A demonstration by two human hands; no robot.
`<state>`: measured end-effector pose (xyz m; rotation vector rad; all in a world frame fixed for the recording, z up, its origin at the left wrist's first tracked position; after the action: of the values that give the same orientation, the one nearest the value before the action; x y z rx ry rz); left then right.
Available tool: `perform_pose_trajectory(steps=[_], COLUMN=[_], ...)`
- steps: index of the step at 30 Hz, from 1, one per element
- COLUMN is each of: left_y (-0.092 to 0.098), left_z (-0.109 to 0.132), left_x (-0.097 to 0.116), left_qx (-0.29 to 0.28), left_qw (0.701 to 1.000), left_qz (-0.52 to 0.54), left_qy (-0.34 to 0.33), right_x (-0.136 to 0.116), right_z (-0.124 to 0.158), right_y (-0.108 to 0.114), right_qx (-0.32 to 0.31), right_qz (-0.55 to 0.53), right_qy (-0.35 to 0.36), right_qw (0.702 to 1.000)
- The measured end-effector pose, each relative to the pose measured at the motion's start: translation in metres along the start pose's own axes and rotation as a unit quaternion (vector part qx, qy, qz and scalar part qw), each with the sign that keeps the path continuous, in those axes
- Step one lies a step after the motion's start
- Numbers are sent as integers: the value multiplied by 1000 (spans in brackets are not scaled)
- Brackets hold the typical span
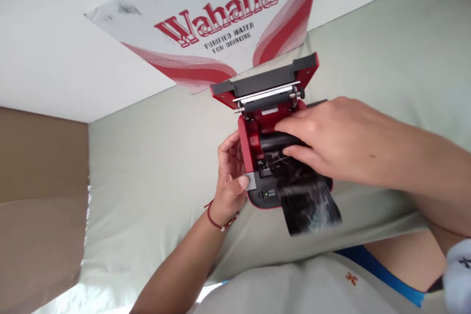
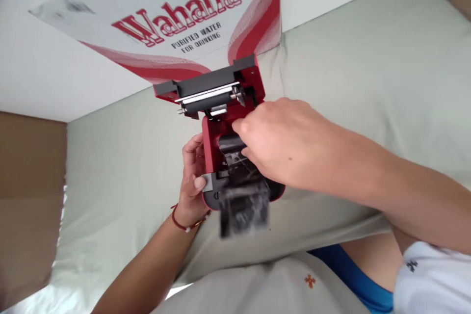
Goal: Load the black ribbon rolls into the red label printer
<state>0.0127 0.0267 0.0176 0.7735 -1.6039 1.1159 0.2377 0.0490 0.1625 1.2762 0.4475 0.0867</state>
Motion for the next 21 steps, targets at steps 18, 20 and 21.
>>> perform_pose_trajectory(steps=[18,20,21], left_y=[-4,-3,-3], left_z=[-9,-10,-10], left_x=[-13,-12,-11], left_qx=[-70,-64,-60], left_qw=[994,995,995], left_qz=[46,44,41], left_qy=[-64,-61,-61], right_x=[-10,-8,-7], right_z=[-7,-8,-7], right_y=[-22,-20,-18], right_qx=[52,51,45], right_qz=[127,109,94], right_qy=[-75,-49,-27], right_qw=[988,992,994])
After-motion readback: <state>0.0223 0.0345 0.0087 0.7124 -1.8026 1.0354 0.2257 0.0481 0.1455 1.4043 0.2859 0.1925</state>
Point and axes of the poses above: each hand's wrist, its own z-axis away from the middle knuckle, its own y-axis out of the back of the hand, x = y × z, the point moved 5 cm from there along -z, towards the middle knuckle
